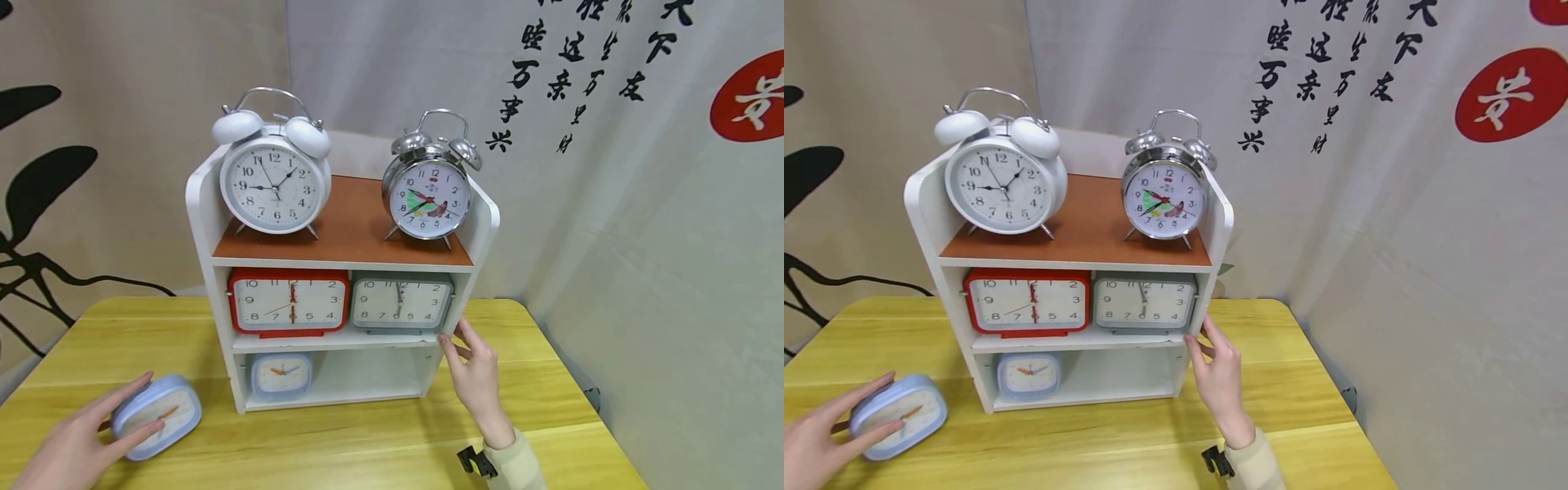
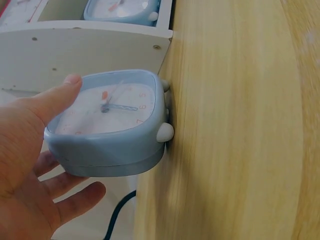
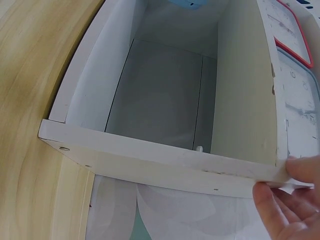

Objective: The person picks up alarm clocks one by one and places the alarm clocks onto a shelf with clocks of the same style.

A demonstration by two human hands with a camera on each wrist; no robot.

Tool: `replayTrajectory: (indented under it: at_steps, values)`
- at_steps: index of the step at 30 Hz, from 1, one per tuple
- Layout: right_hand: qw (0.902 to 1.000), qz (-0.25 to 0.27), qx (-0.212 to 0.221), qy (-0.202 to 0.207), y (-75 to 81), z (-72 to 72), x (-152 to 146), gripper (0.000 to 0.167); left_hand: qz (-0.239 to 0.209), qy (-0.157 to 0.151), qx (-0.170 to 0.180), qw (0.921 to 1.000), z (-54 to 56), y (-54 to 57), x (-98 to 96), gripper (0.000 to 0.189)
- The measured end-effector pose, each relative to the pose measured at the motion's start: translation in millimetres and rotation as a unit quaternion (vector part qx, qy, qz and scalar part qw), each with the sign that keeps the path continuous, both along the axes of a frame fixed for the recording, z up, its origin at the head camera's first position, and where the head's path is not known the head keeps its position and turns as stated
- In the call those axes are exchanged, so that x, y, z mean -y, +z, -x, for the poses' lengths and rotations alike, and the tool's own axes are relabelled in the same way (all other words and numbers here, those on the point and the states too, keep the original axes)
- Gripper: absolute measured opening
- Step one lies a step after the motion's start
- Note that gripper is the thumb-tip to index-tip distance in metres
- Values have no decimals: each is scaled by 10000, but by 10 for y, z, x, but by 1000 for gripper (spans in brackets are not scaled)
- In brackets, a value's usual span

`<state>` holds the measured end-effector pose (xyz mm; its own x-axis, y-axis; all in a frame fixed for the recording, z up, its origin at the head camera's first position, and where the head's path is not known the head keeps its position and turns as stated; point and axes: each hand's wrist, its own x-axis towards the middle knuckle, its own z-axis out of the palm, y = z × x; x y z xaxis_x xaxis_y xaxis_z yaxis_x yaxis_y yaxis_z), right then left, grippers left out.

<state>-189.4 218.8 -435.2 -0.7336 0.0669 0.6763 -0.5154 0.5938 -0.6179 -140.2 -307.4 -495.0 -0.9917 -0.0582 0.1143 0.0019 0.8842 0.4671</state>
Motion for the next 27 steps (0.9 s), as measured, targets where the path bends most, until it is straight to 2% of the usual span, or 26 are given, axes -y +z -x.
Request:
replayTrajectory:
  at_steps: [5, 12, 20, 24, 27]
  values:
    - [10000, -25, 44, -23, -1, -5, 7, 52, 40, -46, -149, 9999, -17, -17, -7, 82]
    - [10000, -5, 69, -51, 1, -12, 7, 53, 105, -117, -425, 9990, -41, 12, -64, 69]
    - [10000, -39, 66, -2, 6, -12, 8, 52, -22, 71, -859, 9963, -98, -10, -133, 64]
    - [10000, -31, 91, 9, 7, -10, 5, 53, -126, 66, -1287, 9916, -160, -7, -191, 62]
    - [9999, -25, 127, 1, 7, -7, 2, 53, -189, -11, -1753, 9843, -215, 2, -252, 61]
